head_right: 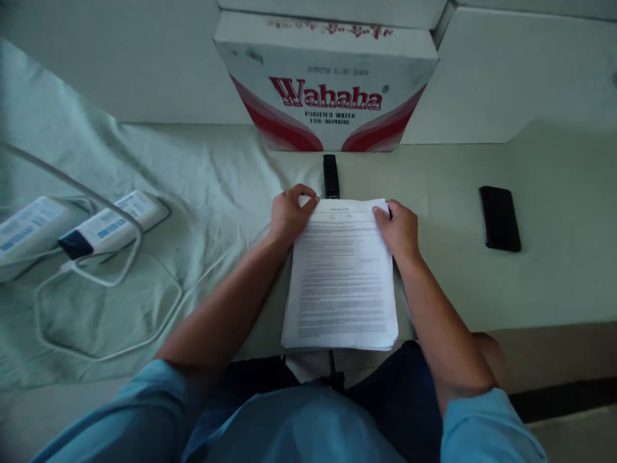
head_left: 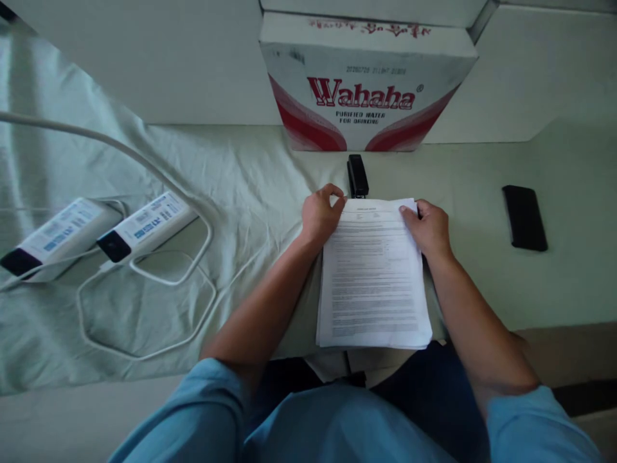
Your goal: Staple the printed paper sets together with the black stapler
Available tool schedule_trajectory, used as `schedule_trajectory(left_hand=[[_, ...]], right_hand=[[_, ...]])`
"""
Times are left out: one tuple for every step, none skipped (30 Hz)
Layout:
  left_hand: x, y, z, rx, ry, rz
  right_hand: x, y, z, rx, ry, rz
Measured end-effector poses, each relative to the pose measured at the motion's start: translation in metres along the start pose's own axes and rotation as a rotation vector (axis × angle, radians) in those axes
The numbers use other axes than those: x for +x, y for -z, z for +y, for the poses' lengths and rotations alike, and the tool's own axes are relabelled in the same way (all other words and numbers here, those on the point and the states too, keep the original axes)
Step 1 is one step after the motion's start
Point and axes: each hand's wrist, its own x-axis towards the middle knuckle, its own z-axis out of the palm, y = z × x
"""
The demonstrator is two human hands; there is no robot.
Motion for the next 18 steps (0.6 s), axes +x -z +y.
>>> schedule_trajectory(left_hand=[[0.0,-0.001,-0.001,-0.005,-0.002,0.007],[-0.001,-0.001,-0.003,-0.01,-0.006,0.009],[-0.002,-0.001,-0.004,-0.017,-0.014,0.008],[-0.002,0.0,-0.005,-0.025,-0.023,0.005],[-0.003,0.0,-0.006,-0.032,-0.031,0.001],[-0.003,0.0,-0.007,-0.039,-0.037,-0.004],[-0.003,0.0,-0.007,-0.048,-0.042,-0.01],[-0.003,0.0,-0.007,-0.06,-0.047,-0.016],[-0.004,0.0,-0.006,-0.075,-0.052,-0.023],[-0.004,0.0,-0.006,-0.091,-0.057,-0.028],[-0.004,0.0,-0.005,-0.108,-0.063,-0.031],[-0.004,0.0,-0.005,-0.123,-0.07,-0.034],[-0.004,0.0,-0.004,-0.136,-0.076,-0.035],[-0.004,0.0,-0.004,-0.147,-0.079,-0.035],[-0.004,0.001,-0.004,-0.154,-0.08,-0.033],[-0.004,0.001,-0.004,-0.157,-0.079,-0.031],[-0.004,0.0,-0.004,-0.156,-0.077,-0.029],[-0.004,0.0,-0.004,-0.151,-0.075,-0.027]], right_hand=[[-0.001,-0.001,0.001,0.039,-0.01,0.033],[-0.002,-0.001,0.002,0.078,-0.022,0.058],[-0.002,0.0,0.003,0.11,-0.032,0.074],[-0.003,0.0,0.005,0.132,-0.036,0.089],[-0.003,0.001,0.006,0.141,-0.032,0.108],[-0.002,0.002,0.008,0.14,-0.017,0.129],[-0.001,0.003,0.009,0.131,0.011,0.145],[0.001,0.004,0.011,0.115,0.051,0.155],[0.003,0.005,0.012,0.088,0.099,0.156],[0.004,0.005,0.013,0.054,0.148,0.145],[0.006,0.006,0.013,0.014,0.194,0.124],[0.007,0.006,0.012,-0.028,0.231,0.099],[0.007,0.006,0.012,-0.07,0.258,0.072],[0.007,0.006,0.011,-0.11,0.272,0.046],[0.007,0.006,0.01,-0.147,0.278,0.022],[0.007,0.005,0.009,-0.179,0.277,0.006],[0.007,0.005,0.009,-0.207,0.272,0.0],[0.007,0.004,0.009,-0.232,0.266,0.001]])
